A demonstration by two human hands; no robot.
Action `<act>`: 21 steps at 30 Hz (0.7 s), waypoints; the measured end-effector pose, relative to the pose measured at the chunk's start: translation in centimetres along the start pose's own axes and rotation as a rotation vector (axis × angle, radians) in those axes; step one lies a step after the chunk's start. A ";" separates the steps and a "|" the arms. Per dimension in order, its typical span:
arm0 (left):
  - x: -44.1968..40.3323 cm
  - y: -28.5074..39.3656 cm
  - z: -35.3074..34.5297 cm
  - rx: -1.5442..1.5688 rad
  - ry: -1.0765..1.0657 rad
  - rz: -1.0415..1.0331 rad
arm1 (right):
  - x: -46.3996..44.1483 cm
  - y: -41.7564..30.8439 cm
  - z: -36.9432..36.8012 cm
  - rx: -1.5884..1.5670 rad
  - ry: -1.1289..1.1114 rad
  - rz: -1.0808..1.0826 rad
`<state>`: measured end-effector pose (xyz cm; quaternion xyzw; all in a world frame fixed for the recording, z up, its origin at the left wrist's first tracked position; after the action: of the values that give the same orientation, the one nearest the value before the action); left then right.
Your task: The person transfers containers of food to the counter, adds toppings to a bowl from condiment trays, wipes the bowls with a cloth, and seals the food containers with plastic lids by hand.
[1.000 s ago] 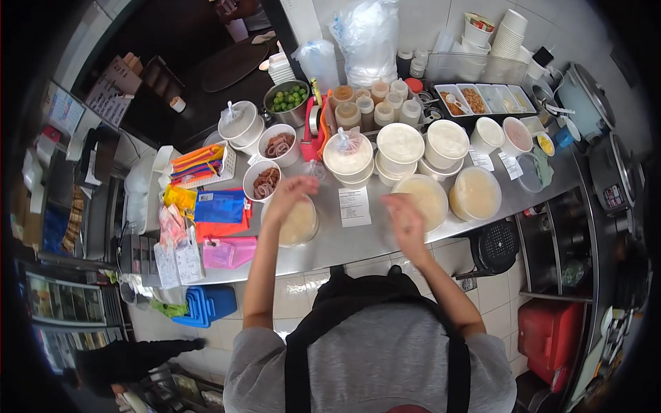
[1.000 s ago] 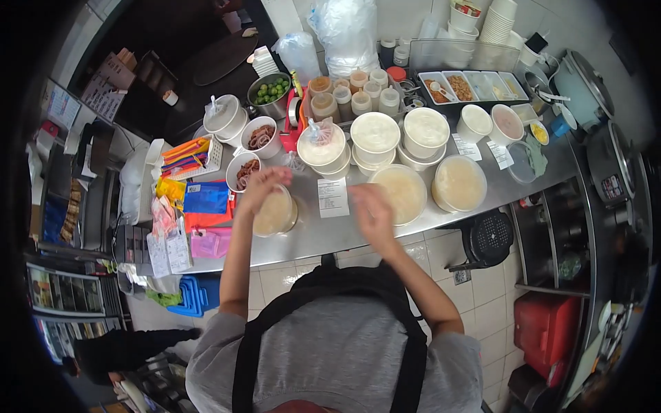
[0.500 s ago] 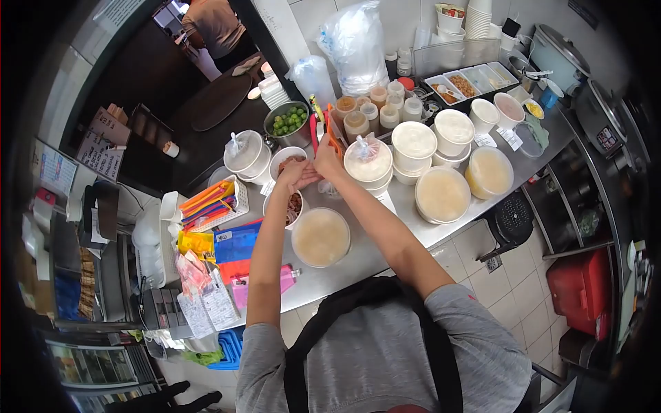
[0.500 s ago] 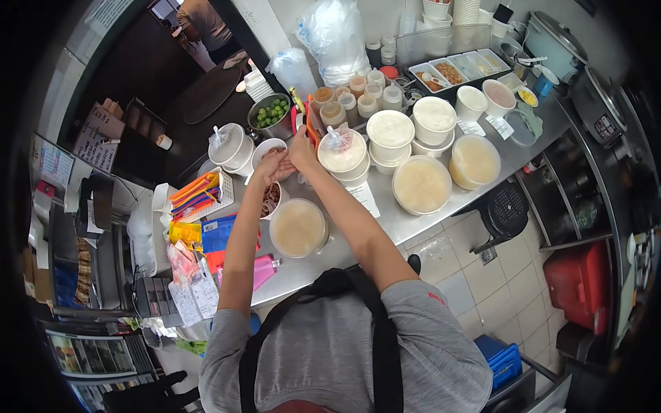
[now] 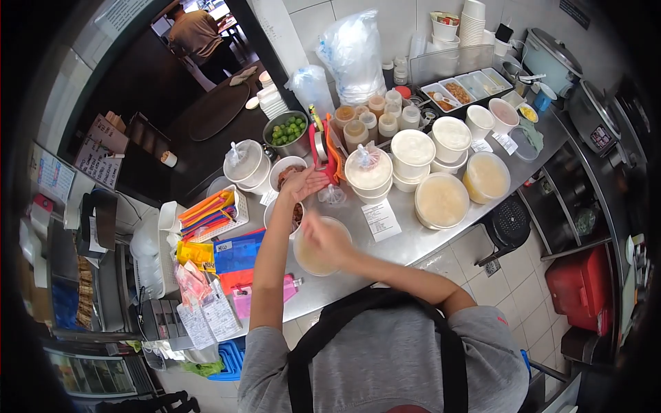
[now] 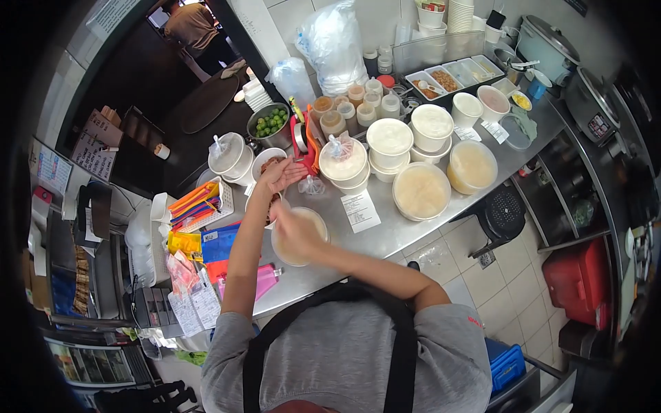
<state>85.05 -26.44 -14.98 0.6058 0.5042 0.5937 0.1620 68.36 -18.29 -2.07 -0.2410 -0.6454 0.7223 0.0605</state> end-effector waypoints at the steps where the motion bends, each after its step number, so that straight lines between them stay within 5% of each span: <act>1: -0.1 0.1 0.2 -0.016 0.037 -0.028 | 1.7 -1.6 -0.9 0.039 -0.001 0.044; 14: -1.4 0.6 1.7 -0.355 0.446 -0.308 | 4.6 -1.2 0.0 -0.010 -0.123 0.045; 17: 0.6 2.7 1.6 -0.413 0.382 -0.339 | 6.0 -1.5 2.7 -0.131 -0.095 0.132; 21: 8.3 8.6 -4.4 0.040 0.360 -0.661 | 10.0 -1.7 10.5 -0.362 -0.044 -0.080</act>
<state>82.99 -25.37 -2.46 0.2993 0.7044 0.5965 0.2417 54.72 -23.55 -2.58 -0.2060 -0.7751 0.5965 0.0307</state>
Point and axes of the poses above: each hand's wrist, its own x-axis away from the middle knuckle, its own z-axis out of the back of the hand, y = z × x, the point moved 9 cm from there along -x, towards the middle knuckle, and after that the axes turned 13 degrees about -x, right-handed, at the moved point
